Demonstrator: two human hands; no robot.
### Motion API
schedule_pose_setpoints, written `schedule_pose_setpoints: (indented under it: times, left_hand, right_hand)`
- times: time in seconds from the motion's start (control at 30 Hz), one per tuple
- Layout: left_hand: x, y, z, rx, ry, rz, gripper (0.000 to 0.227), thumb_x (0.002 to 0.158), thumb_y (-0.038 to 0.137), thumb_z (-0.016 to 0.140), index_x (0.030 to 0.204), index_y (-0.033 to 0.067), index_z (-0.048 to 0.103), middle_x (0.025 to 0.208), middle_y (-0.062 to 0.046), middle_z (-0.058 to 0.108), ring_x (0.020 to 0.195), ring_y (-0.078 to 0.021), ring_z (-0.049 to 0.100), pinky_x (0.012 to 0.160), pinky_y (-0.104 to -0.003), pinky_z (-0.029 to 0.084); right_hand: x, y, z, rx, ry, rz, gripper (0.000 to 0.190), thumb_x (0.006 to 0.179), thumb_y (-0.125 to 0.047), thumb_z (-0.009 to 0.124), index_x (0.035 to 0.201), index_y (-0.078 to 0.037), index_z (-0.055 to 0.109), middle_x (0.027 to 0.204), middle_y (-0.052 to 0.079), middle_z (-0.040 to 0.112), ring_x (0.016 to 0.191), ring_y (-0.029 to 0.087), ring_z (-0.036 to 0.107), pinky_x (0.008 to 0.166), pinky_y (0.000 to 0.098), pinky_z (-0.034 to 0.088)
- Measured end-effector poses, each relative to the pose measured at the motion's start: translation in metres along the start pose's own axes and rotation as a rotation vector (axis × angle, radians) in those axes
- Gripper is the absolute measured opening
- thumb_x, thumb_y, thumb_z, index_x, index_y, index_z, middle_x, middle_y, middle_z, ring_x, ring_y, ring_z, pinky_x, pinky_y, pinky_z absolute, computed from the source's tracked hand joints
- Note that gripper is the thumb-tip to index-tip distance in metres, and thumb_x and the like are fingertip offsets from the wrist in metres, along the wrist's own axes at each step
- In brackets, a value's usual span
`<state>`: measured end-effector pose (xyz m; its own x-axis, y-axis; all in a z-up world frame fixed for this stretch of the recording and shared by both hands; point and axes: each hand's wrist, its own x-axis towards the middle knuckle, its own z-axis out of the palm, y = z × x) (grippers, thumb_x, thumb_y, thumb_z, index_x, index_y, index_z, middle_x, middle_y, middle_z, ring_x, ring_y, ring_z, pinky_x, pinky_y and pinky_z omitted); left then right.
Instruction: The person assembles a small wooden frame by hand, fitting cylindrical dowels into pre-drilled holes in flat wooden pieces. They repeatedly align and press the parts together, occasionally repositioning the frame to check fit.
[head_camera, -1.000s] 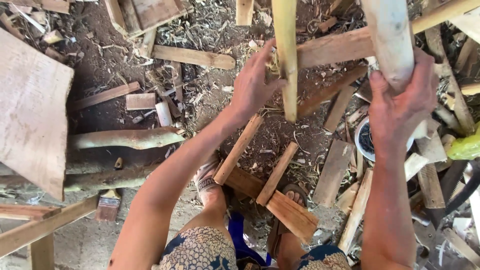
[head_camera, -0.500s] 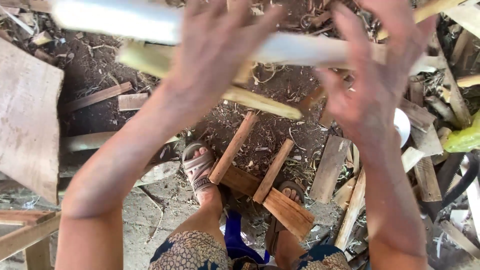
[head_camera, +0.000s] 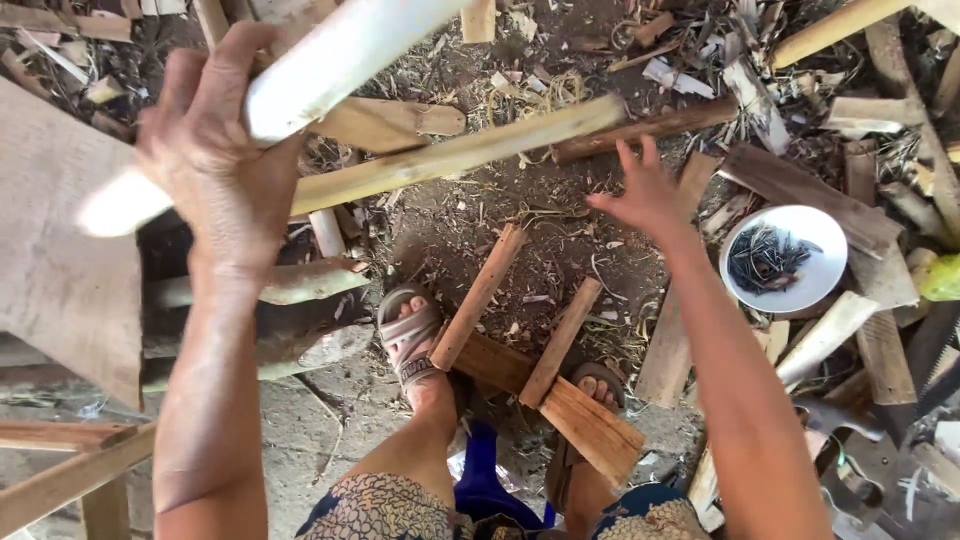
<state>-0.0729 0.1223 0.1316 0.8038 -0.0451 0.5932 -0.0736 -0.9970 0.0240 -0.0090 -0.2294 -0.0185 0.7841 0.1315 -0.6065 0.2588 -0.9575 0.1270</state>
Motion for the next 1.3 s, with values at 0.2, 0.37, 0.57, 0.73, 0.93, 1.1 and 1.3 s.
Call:
schedule_pose_setpoints:
  times: [0.2,0.37,0.57,0.73,0.93,1.1,1.3]
  left_hand:
    - [-0.016,0.047,0.089,-0.919,0.074,-0.238,0.064,0.072,-0.011,0.082,0.122,0.0119,0.049,0.117,-0.007,0.056,0.109,-0.0238,0.058,0.102,-0.037,0.056]
    - [-0.033,0.121,0.137,-1.39,-0.031,-0.367,0.06,0.077,-0.005,0.072,0.124,0.0235,0.046,0.115,0.002,0.053,0.102,-0.0174,0.058,0.095,-0.032,0.059]
    - [-0.045,0.139,0.196,-1.583,-0.303,-0.331,0.071,0.069,-0.02,0.065,0.126,0.0159,0.044,0.12,-0.003,0.053,0.114,-0.0226,0.053,0.112,-0.037,0.042]
    - [-0.057,0.14,0.197,-1.343,-0.227,-0.246,0.071,0.071,-0.011,0.071,0.131,0.014,0.042,0.117,-0.006,0.061,0.106,-0.0228,0.062,0.102,-0.033,0.052]
    - [-0.064,0.145,0.198,-1.367,-0.243,-0.306,0.069,0.069,-0.012,0.07,0.127,0.0154,0.044,0.112,-0.004,0.062,0.102,-0.0206,0.062,0.1,-0.032,0.053]
    - [-0.069,0.15,0.2,-1.386,-0.303,-0.367,0.082,0.065,-0.014,0.069,0.135,0.0164,0.038,0.119,-0.006,0.06,0.105,-0.0217,0.062,0.102,-0.031,0.053]
    - [-0.061,0.158,0.186,-1.247,-0.148,-0.448,0.042,0.073,0.003,0.068,0.11,0.0156,0.053,0.09,-0.014,0.062,0.088,-0.0318,0.064,0.076,-0.045,0.049]
  right_hand:
    - [-0.043,-0.02,-0.025,1.617,-0.071,-0.464,0.12,0.053,-0.052,0.074,0.146,-0.024,0.003,0.156,0.017,0.007,0.142,0.034,0.014,0.111,0.0553,0.022]
    - [-0.046,-0.019,-0.019,2.063,0.383,-0.398,0.063,0.076,0.013,0.068,0.125,-0.004,0.034,0.102,0.012,0.062,0.095,0.021,0.067,0.09,0.032,0.061]
    - [-0.035,0.03,0.012,1.031,0.934,-0.508,0.045,0.082,0.005,0.061,0.118,0.004,0.035,0.102,0.013,0.044,0.072,0.019,0.049,0.066,0.0303,0.051]
    - [-0.031,0.035,0.033,1.108,0.839,-0.397,0.041,0.083,0.006,0.063,0.12,0.005,0.045,0.088,0.013,0.063,0.067,0.016,0.059,0.058,0.0243,0.055]
    - [-0.017,0.032,0.063,0.894,0.877,-0.265,0.03,0.083,0.0,0.067,0.108,0.012,0.054,0.085,0.015,0.064,0.056,0.017,0.059,0.051,0.0252,0.056]
    - [-0.031,0.028,0.053,0.958,0.766,-0.191,0.021,0.083,-0.001,0.065,0.101,0.008,0.058,0.087,0.015,0.064,0.068,0.021,0.062,0.064,0.0306,0.058]
    - [-0.049,0.009,0.022,1.067,0.931,-0.207,0.007,0.08,-0.005,0.068,0.086,-0.001,0.069,0.082,0.022,0.065,0.085,0.041,0.064,0.076,0.0503,0.048]
